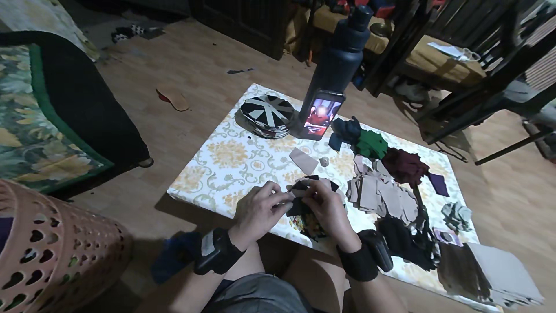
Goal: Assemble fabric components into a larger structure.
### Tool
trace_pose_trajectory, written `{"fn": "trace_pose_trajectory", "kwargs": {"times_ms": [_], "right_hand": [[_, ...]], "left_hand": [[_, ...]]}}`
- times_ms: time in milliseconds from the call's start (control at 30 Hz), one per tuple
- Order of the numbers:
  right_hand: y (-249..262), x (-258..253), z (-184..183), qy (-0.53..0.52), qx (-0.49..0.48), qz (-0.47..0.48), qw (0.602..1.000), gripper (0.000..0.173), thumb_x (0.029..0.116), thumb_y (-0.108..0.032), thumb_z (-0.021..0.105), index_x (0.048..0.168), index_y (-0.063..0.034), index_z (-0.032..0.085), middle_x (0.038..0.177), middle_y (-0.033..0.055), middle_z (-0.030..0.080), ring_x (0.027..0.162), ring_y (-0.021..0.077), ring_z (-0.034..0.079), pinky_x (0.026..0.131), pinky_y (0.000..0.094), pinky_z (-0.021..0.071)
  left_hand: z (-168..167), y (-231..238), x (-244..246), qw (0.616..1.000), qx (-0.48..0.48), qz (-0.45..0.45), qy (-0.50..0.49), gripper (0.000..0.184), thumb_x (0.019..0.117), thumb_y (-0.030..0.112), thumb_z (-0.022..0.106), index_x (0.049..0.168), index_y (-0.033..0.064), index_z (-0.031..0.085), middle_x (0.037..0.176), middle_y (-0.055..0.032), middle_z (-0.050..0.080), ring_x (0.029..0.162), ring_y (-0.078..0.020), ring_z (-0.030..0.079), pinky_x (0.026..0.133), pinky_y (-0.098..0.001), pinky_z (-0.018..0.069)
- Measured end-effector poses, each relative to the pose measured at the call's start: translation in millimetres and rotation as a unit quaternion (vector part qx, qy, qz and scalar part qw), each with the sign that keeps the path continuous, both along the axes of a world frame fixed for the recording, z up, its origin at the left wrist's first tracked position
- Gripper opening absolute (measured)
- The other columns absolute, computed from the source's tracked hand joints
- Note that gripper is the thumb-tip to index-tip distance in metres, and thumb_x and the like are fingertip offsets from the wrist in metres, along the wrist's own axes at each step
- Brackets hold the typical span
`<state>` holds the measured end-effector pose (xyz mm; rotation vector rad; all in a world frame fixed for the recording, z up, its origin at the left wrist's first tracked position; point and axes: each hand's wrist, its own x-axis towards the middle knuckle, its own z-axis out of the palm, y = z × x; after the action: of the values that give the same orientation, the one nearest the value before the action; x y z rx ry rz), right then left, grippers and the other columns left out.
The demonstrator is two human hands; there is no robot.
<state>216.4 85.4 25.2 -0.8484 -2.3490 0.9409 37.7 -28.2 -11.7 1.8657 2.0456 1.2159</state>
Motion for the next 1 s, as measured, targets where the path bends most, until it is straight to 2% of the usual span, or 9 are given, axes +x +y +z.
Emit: {"fn": "trace_pose_trajectory", "kwargs": {"times_ms": [200, 367, 467, 567, 700, 733, 800, 900, 1000], "right_hand": [[-2.2, 1.7, 1.2, -0.041, 0.01, -0.003, 0.999, 0.036, 0.0932, -0.009, 0.07, 0.128, -0.0009, 0.063, 0.103, 0.0101, 0.073, 0.094, 0.0198, 0.071, 0.087, 0.04, 0.0588], [-2.6, 11.3, -0.4, -0.072, 0.114, -0.068, 0.988, 0.035, 0.0921, -0.004, 0.067, 0.127, -0.0059, 0.068, 0.107, 0.0123, 0.072, 0.088, 0.0267, 0.071, 0.078, 0.0474, 0.0587], [-5.4, 18.4, -3.6, -0.046, 0.143, -0.078, 0.985, 0.028, 0.0947, -0.004, 0.062, 0.121, -0.0049, 0.07, 0.101, 0.012, 0.071, 0.082, 0.025, 0.07, 0.072, 0.0448, 0.0589], [-8.8, 22.9, -4.7, -0.085, 0.125, -0.052, 0.987, 0.026, 0.1001, -0.008, 0.054, 0.119, -0.0082, 0.071, 0.104, 0.0111, 0.072, 0.087, 0.0251, 0.071, 0.076, 0.0456, 0.059], [-8.4, 24.4, -1.5, -0.034, 0.178, -0.078, 0.98, 0.025, 0.0966, -0.009, 0.06, 0.119, -0.0067, 0.071, 0.099, 0.0113, 0.071, 0.079, 0.0236, 0.069, 0.068, 0.0422, 0.0588], [-9.7, 22.5, -0.9, -0.024, 0.199, -0.079, 0.977, 0.025, 0.0964, -0.012, 0.062, 0.119, -0.0067, 0.072, 0.102, 0.0122, 0.071, 0.084, 0.025, 0.07, 0.072, 0.0431, 0.0593], [-13.1, 18.5, -2.2, -0.037, 0.222, -0.044, 0.973, 0.028, 0.0989, -0.022, 0.063, 0.122, -0.0078, 0.071, 0.12, 0.0139, 0.07, 0.11, 0.0304, 0.068, 0.09, 0.0487, 0.057], [-16.8, 15.0, -17.4, -0.112, 0.242, 0.032, 0.963, 0.055, 0.1032, -0.055, 0.046, 0.14, -0.017, 0.062, 0.155, 0.0106, 0.05, 0.148, 0.0353, 0.04, 0.118, 0.0616, 0.0331], [-25.0, 11.3, -34.3, -0.164, 0.219, 0.009, 0.962, 0.072, 0.099, -0.071, 0.037, 0.151, -0.0225, 0.052, 0.163, 0.0081, 0.04, 0.153, 0.0357, 0.029, 0.121, 0.0653, 0.0214]], "left_hand": [[1.8, 0.6, -0.4, 0.997, -0.045, -0.025, 0.05, 0.028, 0.0942, 0.043, 0.068, 0.106, 0.0199, 0.08, 0.103, -0.0067, 0.07, 0.089, -0.0231, 0.068, 0.076, -0.0427, 0.0572], [1.0, 0.8, -0.7, 0.997, -0.043, -0.03, 0.051, 0.027, 0.0938, 0.041, 0.069, 0.105, 0.0199, 0.08, 0.105, -0.0065, 0.07, 0.089, -0.0226, 0.069, 0.076, -0.0417, 0.0577], [0.0, 0.8, -1.0, 0.997, -0.042, -0.027, 0.051, 0.027, 0.0939, 0.042, 0.068, 0.104, 0.0201, 0.08, 0.104, -0.0059, 0.07, 0.09, -0.0229, 0.069, 0.075, -0.042, 0.0577], [-1.3, 1.2, -1.5, 0.998, -0.042, -0.028, 0.049, 0.027, 0.0935, 0.042, 0.069, 0.104, 0.0203, 0.08, 0.104, -0.0059, 0.07, 0.089, -0.023, 0.068, 0.074, -0.0426, 0.0574], [-0.7, 2.4, -1.5, 0.998, -0.049, -0.023, 0.037, 0.031, 0.0942, 0.048, 0.066, 0.103, 0.0216, 0.08, 0.105, -0.0048, 0.07, 0.088, -0.022, 0.068, 0.072, -0.0435, 0.0572], [-0.6, 2.4, -1.6, 0.998, -0.043, -0.02, 0.027, 0.033, 0.0949, 0.049, 0.064, 0.103, 0.0214, 0.081, 0.105, -0.005, 0.071, 0.088, -0.0226, 0.069, 0.071, -0.0445, 0.0575], [0.0, 3.0, -3.2, 1.0, -0.022, -0.016, -0.009, 0.035, 0.0976, 0.048, 0.06, 0.11, 0.0212, 0.079, 0.108, -0.0065, 0.071, 0.089, -0.0231, 0.07, 0.071, -0.0454, 0.0586], [2.1, 3.6, -6.5, 0.997, 0.018, 0.001, -0.08, 0.039, 0.1012, 0.042, 0.053, 0.123, 0.0166, 0.073, 0.106, -0.0058, 0.071, 0.085, -0.0177, 0.067, 0.072, -0.0411, 0.0564], [1.3, 0.1, -12.1, 0.992, 0.022, 0.019, -0.122, 0.043, 0.1025, 0.04, 0.049, 0.13, 0.0127, 0.067, 0.099, -0.004, 0.07, 0.08, -0.0125, 0.063, 0.071, -0.0366, 0.0536]]}}
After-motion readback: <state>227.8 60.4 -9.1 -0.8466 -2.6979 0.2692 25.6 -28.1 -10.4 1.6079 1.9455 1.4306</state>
